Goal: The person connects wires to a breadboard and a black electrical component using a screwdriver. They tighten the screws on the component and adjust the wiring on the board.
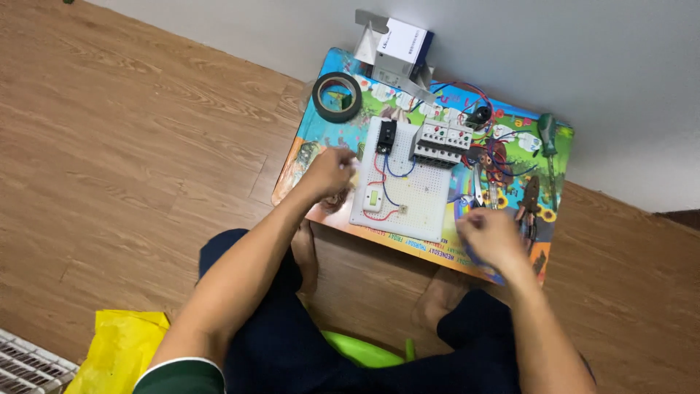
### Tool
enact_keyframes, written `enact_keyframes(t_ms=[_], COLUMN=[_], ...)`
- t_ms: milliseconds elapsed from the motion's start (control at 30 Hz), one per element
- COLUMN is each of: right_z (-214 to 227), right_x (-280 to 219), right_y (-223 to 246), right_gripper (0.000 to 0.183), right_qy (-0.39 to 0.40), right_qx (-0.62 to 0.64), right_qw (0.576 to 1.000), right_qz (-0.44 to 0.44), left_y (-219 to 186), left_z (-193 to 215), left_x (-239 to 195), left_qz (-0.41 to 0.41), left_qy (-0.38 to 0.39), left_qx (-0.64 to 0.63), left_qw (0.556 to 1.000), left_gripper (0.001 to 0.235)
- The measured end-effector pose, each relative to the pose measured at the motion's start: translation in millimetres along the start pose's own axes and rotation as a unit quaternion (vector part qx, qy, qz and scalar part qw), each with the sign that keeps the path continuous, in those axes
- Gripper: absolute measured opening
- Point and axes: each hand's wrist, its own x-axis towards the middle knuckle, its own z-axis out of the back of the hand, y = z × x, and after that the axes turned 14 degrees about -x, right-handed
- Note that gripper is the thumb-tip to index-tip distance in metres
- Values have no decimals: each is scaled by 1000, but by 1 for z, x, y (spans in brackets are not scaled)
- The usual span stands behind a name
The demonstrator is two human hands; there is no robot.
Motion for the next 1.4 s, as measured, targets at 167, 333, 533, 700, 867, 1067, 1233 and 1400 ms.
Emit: enact_keyframes(t_ms=[167, 333, 533, 700, 867, 1067, 1233, 1400], right_z=[-49, -82, -73, -13, 31, 34, 22, 34], right_x=[32, 55, 51, 31, 23, 43, 52, 34], right_y=[-10, -26, -16, 25, 64, 85, 86, 114], right_gripper=[24, 20, 24, 38, 19, 20, 19, 24], right_qy=[67, 75, 79, 16, -92, -104, -108, -166], right_qx=[-92, -96, -101, -31, 268, 328, 359, 403], right_qw=[993, 987, 987, 992, 959, 937, 924, 889], right_qz=[-42, -101, -99, -125, -17, 62, 74, 139], left_y=[-15, -17, -33, -40, -13, -6, -1, 0], left_z=[-4, -19, -21, -10, -18, -19, -20, -21], left_x=[-16, -21, -51, -62, -47, -44, -40, -39], left_qz=[4, -89, -98, -146, -226, -249, -259, -266], left_qy=[54, 98, 98, 99, 103, 104, 111, 109], left_qx=[81, 88, 70, 121, 128, 111, 113, 108], left_qw=[995, 987, 988, 977, 960, 956, 953, 952], left_gripper=[70, 82, 77, 69, 59, 56, 53, 52])
